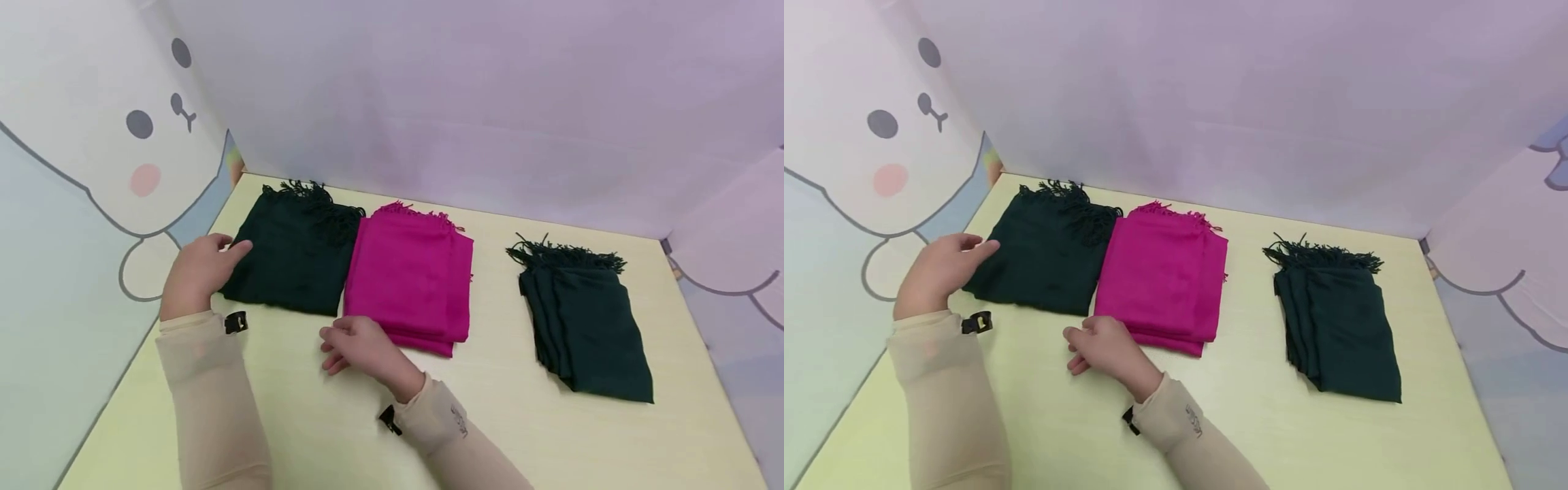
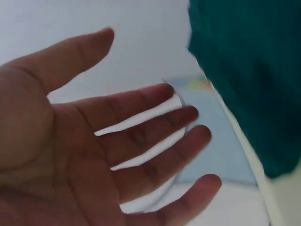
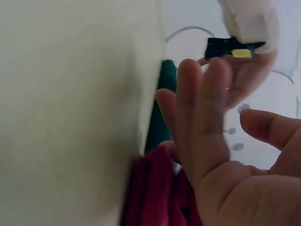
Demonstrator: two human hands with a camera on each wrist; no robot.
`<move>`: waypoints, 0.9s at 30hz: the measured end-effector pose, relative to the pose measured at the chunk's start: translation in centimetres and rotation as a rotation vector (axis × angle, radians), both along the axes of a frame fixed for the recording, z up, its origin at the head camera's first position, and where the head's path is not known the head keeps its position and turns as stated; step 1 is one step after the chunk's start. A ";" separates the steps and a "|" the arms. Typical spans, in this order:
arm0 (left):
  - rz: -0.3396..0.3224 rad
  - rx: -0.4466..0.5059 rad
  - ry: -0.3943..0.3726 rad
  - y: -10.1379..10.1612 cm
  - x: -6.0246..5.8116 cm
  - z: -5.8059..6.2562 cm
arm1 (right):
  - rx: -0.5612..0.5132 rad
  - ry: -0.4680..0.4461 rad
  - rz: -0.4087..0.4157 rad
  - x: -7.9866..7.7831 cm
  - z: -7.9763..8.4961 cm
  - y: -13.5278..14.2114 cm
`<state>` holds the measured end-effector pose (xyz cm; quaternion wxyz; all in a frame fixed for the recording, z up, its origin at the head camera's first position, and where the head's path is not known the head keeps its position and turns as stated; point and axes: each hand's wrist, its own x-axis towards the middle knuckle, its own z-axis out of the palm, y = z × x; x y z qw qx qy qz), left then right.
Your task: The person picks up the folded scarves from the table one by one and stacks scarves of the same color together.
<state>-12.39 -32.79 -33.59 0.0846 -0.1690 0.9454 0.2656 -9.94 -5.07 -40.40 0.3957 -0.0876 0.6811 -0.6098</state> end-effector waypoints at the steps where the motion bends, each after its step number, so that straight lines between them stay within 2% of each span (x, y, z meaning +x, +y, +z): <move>1: 0.011 -0.009 -0.023 -0.3 0.1 -0.1 | 0.007 -0.015 -0.014 0.1 -0.2 -0.4; 4: 0.054 -0.022 -0.082 -0.9 0.2 -0.2 | 0.025 -0.029 -0.053 0.2 -0.5 -1.1; 7: 0.063 -0.012 -0.112 -1.2 0.1 -0.4 | -0.008 -0.047 -0.094 -0.1 -0.7 -1.6; 13: 0.015 -0.006 -0.164 -2.1 0.3 -1.1 | -0.102 -0.126 -0.169 -0.7 -1.0 -2.7; 18: -0.021 0.001 -0.203 -3.2 0.5 -2.3 | -0.088 -0.161 -0.227 -0.8 -1.3 -3.7; 24: -0.027 0.008 -0.216 -4.2 0.8 -3.2 | -0.088 -0.161 -0.222 -0.7 -1.5 -4.2; 27: -0.028 0.016 -0.218 -4.1 0.6 -3.3 | -0.127 -0.192 -0.229 -0.7 -1.5 -4.2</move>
